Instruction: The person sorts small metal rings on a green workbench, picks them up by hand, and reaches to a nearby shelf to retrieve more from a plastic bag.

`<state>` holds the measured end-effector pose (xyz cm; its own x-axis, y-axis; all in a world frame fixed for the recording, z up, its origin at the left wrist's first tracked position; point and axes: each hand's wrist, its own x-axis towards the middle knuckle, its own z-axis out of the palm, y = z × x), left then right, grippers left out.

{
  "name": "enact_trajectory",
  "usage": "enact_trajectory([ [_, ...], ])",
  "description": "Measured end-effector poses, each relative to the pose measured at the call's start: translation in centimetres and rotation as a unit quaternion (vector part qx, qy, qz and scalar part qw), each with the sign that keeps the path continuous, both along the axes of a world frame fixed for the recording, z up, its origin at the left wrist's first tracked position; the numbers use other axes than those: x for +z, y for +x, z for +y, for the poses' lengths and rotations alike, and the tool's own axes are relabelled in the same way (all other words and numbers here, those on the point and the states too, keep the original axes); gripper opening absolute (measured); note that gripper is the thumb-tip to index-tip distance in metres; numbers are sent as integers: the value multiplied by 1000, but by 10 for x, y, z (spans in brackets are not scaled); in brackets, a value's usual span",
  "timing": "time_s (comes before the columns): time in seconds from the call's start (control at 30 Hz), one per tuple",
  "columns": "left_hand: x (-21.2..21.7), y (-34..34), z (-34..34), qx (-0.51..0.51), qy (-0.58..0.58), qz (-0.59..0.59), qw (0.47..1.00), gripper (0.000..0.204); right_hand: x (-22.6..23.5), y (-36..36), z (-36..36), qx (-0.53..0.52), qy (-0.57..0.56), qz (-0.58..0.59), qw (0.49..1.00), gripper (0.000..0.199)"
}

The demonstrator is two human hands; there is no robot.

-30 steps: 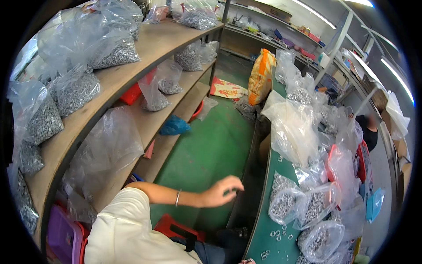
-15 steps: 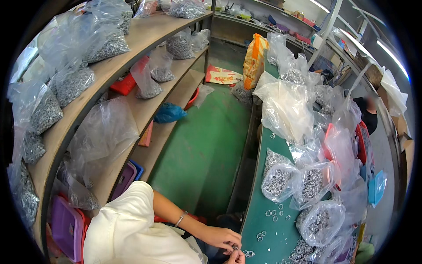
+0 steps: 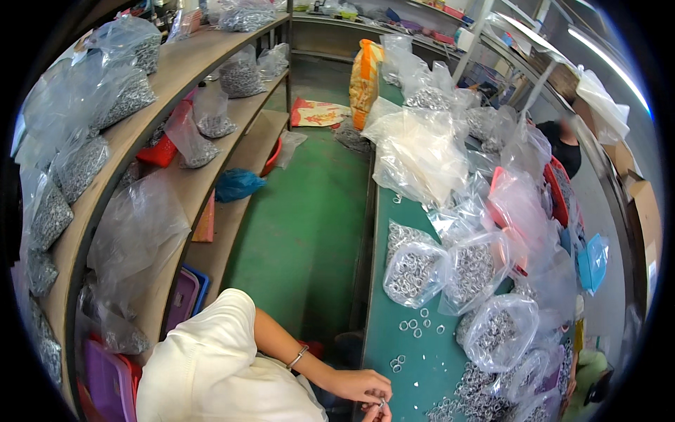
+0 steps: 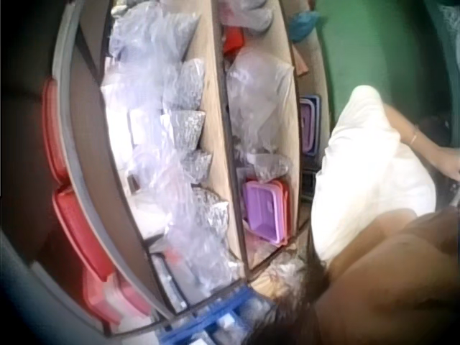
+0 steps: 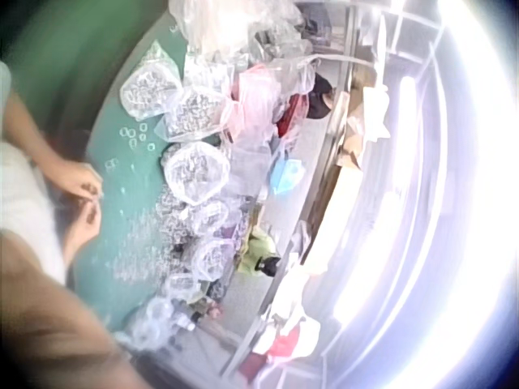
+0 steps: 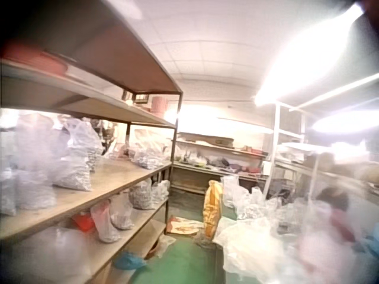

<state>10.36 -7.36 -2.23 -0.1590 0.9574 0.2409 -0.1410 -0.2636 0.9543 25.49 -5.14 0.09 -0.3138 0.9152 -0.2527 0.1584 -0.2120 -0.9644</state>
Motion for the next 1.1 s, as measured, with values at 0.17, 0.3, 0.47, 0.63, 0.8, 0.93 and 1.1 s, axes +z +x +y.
enact_trajectory([
  [0.17, -7, 17, 6, -57, -51, 19, 997, 14, 3, 22, 5, 12, 19, -60, 998, 24],
  [0.3, 8, 36, 5, -56, -107, 44, 992, 17, -2, 45, 12, 3, 46, 53, 998, 10],
  [0.47, 17, 85, 17, -71, -145, 59, 985, 18, -11, 94, 14, -14, 39, 140, 989, 15],
  [0.63, 30, 138, 23, -63, -111, 85, 988, 19, -7, 134, 12, -62, 57, 203, 976, 20],
  [0.8, 44, 175, 26, -94, -144, 123, 977, 33, -6, 176, 9, -38, 150, 139, 978, 27],
  [0.93, 42, 190, 24, -125, -165, 91, 974, 37, -2, 199, 12, 17, 284, -5, 959, 28],
  [1.1, 46, 190, 24, -155, -226, -80, 958, 31, -2, 198, 8, -80, 124, 172, 974, 26],
])
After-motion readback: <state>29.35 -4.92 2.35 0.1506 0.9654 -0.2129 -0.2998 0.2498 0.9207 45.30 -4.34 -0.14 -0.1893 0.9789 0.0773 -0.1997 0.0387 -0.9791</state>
